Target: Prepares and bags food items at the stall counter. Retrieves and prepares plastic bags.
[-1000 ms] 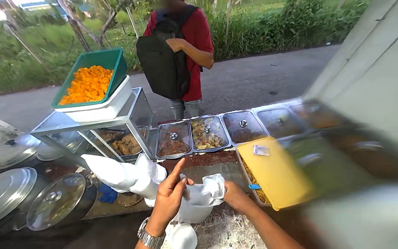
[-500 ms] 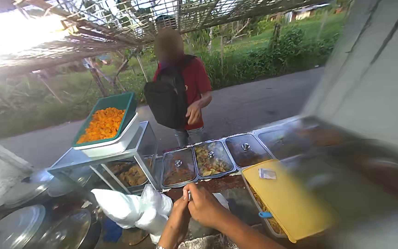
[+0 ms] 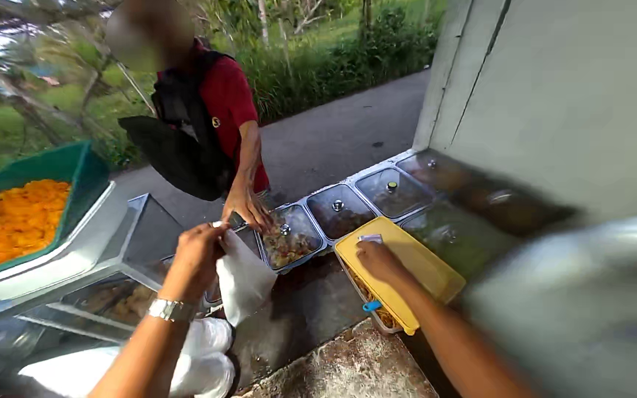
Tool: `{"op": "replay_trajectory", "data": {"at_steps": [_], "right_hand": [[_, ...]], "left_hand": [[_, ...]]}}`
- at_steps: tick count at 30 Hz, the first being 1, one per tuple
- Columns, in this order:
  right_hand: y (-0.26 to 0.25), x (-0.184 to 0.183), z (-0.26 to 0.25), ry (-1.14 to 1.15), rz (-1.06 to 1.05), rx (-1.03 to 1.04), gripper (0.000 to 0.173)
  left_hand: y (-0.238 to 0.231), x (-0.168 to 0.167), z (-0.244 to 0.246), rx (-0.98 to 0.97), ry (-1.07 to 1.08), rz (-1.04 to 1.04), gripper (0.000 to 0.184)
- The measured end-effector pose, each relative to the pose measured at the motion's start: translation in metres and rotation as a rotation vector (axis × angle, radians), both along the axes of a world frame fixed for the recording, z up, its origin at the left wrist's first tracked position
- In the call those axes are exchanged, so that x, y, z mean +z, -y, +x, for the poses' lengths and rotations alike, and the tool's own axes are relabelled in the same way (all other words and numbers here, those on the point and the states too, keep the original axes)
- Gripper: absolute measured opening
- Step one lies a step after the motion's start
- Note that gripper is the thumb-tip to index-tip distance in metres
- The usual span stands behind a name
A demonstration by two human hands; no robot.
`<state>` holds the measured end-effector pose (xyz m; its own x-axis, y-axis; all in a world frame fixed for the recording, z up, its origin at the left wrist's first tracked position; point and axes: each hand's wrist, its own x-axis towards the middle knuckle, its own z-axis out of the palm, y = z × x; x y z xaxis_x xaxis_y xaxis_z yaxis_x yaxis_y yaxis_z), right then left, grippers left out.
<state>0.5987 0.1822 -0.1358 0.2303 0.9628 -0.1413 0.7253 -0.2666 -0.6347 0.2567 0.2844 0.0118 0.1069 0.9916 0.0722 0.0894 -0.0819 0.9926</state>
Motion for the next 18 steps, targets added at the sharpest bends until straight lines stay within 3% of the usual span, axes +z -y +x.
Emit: {"op": "replay_trajectory", "data": {"at_steps": [3,6,9,14,18], "right_hand": [[-0.022,-0.033,0.053,0.038,-0.11,-0.274,0.049],[-0.036,-0.055,0.068,0.04,-0.151,-0.393,0.058],[-0.048,-0.077,0.069,0.072,-0.132,-0.407,0.058],[-0.057,-0.087,0.065,0.055,-0.147,-0.417,0.049],[-0.043,-0.079,0.064,-0.105,0.028,-0.36,0.039]], "left_hand": [[-0.025,0.014,-0.002,0.012,-0.119,0.03,0.013],[-0.042,0.025,0.004,0.025,-0.232,0.073,0.01],[-0.059,0.028,0.009,0.053,-0.349,0.101,0.007],[-0.093,0.03,0.006,0.012,-0.536,0.168,0.02],[-0.117,0.035,0.008,-0.016,-0.669,0.248,0.028]]}}
